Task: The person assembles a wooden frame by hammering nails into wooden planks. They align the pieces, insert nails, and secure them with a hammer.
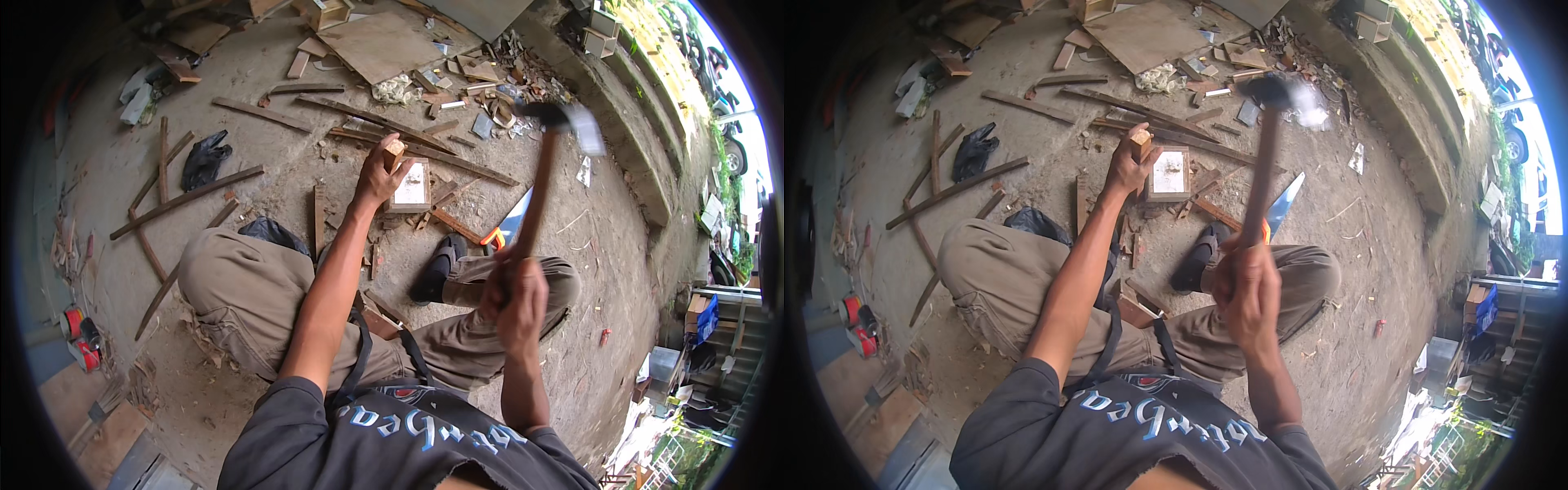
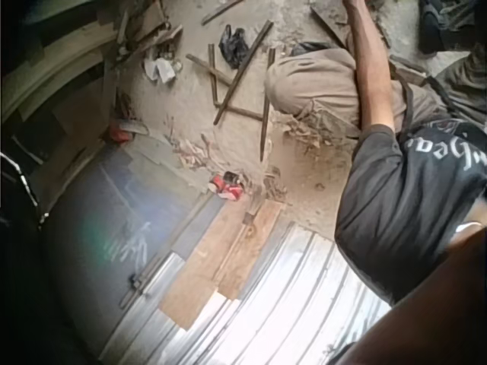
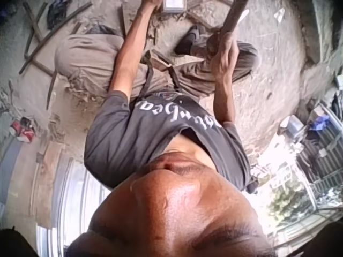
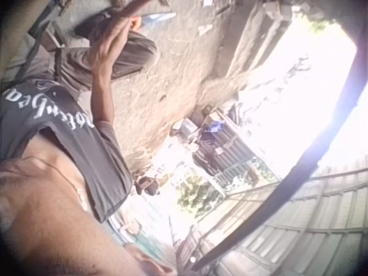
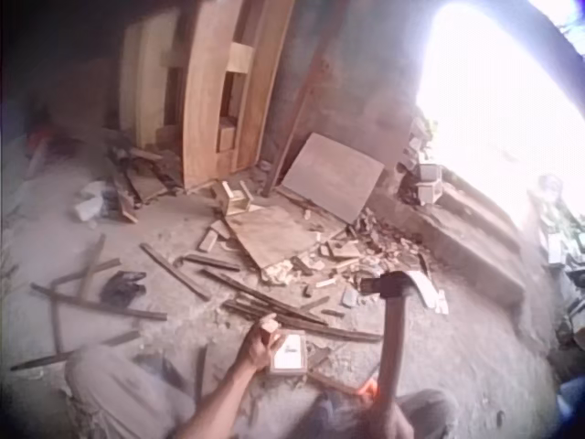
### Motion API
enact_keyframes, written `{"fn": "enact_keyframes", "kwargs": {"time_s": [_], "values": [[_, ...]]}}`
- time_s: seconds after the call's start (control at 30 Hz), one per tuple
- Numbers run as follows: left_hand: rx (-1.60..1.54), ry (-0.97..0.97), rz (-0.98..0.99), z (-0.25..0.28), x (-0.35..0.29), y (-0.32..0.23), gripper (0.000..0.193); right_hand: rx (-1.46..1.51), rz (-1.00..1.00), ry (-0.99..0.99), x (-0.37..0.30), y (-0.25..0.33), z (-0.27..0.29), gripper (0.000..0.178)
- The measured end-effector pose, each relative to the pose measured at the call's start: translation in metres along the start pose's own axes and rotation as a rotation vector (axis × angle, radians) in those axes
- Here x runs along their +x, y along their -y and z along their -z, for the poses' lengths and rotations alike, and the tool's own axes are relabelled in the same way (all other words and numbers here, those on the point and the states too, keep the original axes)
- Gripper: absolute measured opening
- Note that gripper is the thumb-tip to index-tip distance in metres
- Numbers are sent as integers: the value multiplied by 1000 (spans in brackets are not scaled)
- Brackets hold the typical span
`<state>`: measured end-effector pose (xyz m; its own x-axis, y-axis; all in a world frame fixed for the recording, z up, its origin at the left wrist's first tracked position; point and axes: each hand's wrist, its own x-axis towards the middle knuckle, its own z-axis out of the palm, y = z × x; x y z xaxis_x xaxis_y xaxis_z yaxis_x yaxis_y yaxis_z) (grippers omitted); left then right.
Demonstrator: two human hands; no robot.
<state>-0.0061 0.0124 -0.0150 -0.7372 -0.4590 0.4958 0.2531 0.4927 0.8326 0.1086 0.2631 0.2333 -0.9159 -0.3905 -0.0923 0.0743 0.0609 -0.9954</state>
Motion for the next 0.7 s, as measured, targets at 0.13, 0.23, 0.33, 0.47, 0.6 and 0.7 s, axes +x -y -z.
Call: {"fn": "enact_keyframes", "kwargs": {"time_s": [0.13,0.23,0.33,0.47,0.6,0.7], "values": [[13,67,-108,-9,1,-3,49,91,526,-198,42,49,-3,65],[185,154,-177,-9,0,-6,48,259,661,-57,67,43,-8,65],[114,140,-78,-12,0,-16,48,59,639,-55,77,-26,-20,51],[151,216,-92,-5,-4,-12,53,-443,-66,70,34,-147,-7,44],[60,294,177,-7,-22,-5,54,-41,-610,68,-59,-128,-13,47],[54,317,221,-6,-12,-10,56,79,-836,71,-87,-141,-12,48]]}}
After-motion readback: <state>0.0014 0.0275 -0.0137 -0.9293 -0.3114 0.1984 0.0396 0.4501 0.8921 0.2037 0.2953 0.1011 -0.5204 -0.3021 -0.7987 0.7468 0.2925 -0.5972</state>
